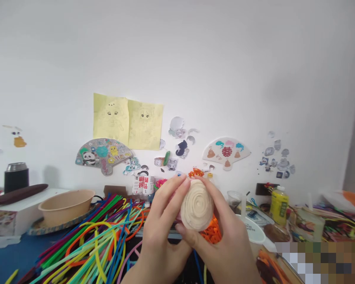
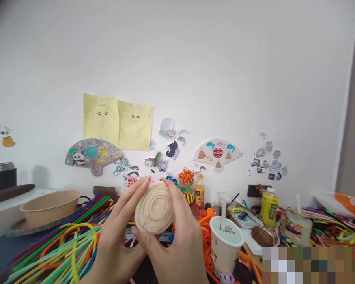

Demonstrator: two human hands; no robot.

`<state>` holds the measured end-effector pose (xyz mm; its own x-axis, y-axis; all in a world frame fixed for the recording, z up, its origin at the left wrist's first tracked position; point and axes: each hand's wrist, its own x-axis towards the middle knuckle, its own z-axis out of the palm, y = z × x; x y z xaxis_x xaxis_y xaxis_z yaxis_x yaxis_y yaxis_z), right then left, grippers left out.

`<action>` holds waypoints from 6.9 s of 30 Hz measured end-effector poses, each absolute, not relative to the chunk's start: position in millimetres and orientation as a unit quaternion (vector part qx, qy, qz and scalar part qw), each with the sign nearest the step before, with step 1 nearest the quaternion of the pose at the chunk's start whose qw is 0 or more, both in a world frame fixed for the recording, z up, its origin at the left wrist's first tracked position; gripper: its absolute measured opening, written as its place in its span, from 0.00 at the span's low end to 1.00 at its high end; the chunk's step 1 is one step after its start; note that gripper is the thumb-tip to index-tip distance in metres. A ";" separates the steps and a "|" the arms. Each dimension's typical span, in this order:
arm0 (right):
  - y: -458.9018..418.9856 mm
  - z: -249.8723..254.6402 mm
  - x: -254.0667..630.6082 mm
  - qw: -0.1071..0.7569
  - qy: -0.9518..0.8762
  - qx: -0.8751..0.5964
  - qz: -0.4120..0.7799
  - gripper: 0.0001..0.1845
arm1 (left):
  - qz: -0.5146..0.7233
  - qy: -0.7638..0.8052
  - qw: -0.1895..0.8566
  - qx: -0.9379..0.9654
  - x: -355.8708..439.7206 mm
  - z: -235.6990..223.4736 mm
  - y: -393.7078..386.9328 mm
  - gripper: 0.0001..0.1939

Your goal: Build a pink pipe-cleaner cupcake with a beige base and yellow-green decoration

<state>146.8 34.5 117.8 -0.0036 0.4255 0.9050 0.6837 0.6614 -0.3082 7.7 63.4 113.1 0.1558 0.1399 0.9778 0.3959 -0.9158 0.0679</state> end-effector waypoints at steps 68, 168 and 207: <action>16.4 141.1 148.4 0.583 -0.729 -0.337 -0.125 0.28 | -0.655 -0.028 0.054 -0.753 6.8 112.0 66.7 0.39; 52.7 101.4 135.3 0.752 -0.570 -0.321 -0.078 0.35 | -0.637 -0.281 0.012 -0.718 20.7 120.5 32.0 0.21; 58.8 109.1 136.2 0.726 -0.640 -0.243 0.059 0.36 | -0.594 -0.248 0.089 -0.760 14.9 123.2 40.6 0.44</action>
<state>136.2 58.8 109.1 0.1727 0.3970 0.9014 0.2254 0.8750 -0.4285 14.9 40.6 123.2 0.1714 0.2715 0.9470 0.4821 -0.8614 0.1597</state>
